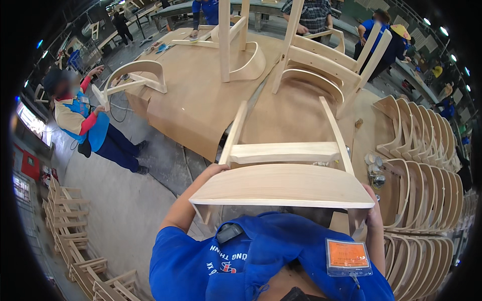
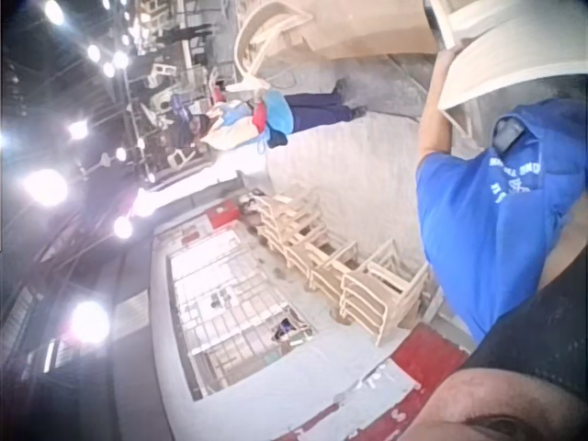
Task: The person applies filler to a wooden chair frame and uses a power sander to smooth the surface. They repeatedly reposition the chair to access different areas, then inspect the finished surface by hand.
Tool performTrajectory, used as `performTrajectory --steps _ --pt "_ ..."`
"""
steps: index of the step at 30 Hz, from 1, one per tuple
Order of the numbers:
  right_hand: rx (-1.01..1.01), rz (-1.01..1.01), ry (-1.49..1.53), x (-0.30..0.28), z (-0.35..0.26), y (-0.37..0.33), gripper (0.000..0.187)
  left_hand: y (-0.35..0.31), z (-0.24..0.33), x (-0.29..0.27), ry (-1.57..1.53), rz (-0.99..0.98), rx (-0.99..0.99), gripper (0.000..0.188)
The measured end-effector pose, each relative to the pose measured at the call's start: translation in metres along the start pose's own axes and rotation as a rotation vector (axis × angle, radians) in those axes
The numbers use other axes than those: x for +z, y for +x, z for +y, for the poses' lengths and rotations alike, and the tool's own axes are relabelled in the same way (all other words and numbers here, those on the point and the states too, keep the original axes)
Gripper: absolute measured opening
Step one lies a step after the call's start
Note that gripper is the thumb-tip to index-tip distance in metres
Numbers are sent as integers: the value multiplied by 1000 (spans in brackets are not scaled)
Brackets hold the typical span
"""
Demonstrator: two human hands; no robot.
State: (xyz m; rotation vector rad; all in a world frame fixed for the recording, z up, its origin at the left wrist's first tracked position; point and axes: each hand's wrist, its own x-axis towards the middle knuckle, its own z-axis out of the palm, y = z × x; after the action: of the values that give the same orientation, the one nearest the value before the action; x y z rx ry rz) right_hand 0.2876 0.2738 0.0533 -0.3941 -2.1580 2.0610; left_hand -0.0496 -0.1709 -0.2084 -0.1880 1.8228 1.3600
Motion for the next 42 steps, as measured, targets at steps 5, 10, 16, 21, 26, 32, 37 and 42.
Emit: performTrajectory --steps 5,10,16,21,26,32,37,42 --pt "48 -571 -323 20 -31 39 118 -86 21 -62 80 252 85 41" --pt "-153 -849 -617 52 -26 106 118 -175 57 -116 56 480 248 29" --pt "-395 -853 -594 97 30 179 90 -250 82 -151 -36 766 475 25" --pt "-510 -679 -504 129 90 245 81 -317 110 -136 161 1128 613 31" --pt "147 -519 224 167 89 328 59 -375 163 -82 198 1417 705 33" --pt "755 -425 1070 198 70 343 63 -375 179 34 256 1972 858 62" --pt "955 -513 812 218 102 346 79 -355 172 91 131 1813 1063 67" --pt "738 -610 702 250 143 354 77 -365 158 92 42 1565 1035 69"
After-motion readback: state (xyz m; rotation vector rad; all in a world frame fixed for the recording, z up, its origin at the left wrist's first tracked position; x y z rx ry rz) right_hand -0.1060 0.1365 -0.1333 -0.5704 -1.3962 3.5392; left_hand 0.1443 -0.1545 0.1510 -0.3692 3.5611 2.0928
